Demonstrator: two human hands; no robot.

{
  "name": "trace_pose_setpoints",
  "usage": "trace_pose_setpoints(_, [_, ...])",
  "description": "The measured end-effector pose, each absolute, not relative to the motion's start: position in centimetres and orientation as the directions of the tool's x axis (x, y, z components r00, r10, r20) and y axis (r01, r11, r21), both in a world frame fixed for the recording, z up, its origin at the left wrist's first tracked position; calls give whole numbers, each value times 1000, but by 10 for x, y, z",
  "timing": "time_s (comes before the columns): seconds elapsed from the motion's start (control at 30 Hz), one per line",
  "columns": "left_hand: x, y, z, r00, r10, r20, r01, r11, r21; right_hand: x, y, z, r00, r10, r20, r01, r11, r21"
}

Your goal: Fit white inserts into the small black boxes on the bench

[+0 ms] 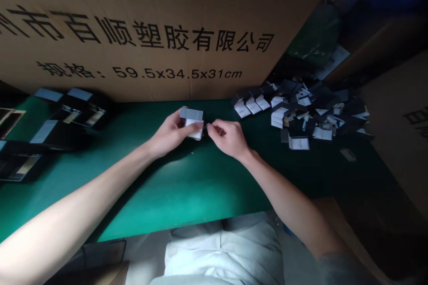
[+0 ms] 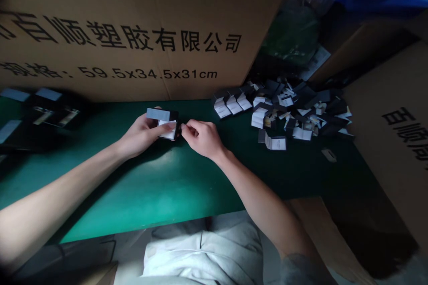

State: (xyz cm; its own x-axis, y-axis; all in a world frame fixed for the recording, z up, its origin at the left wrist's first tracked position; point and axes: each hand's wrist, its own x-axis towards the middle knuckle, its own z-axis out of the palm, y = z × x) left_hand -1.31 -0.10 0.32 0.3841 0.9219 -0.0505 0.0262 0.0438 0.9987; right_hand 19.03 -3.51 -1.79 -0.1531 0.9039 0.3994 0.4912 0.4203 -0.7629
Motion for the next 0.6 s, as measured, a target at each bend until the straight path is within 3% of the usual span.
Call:
trace_pose_setpoints(0.43, [-18, 5, -14, 470, 875, -119, -160, 217, 963, 191, -35, -17, -152, 904, 400, 523, 417, -743])
trace_pose_setpoints(0.6, [-17, 5, -12, 465, 872, -152, -151, 248, 957, 192, -35, -15, -159, 905, 394, 522, 415, -745])
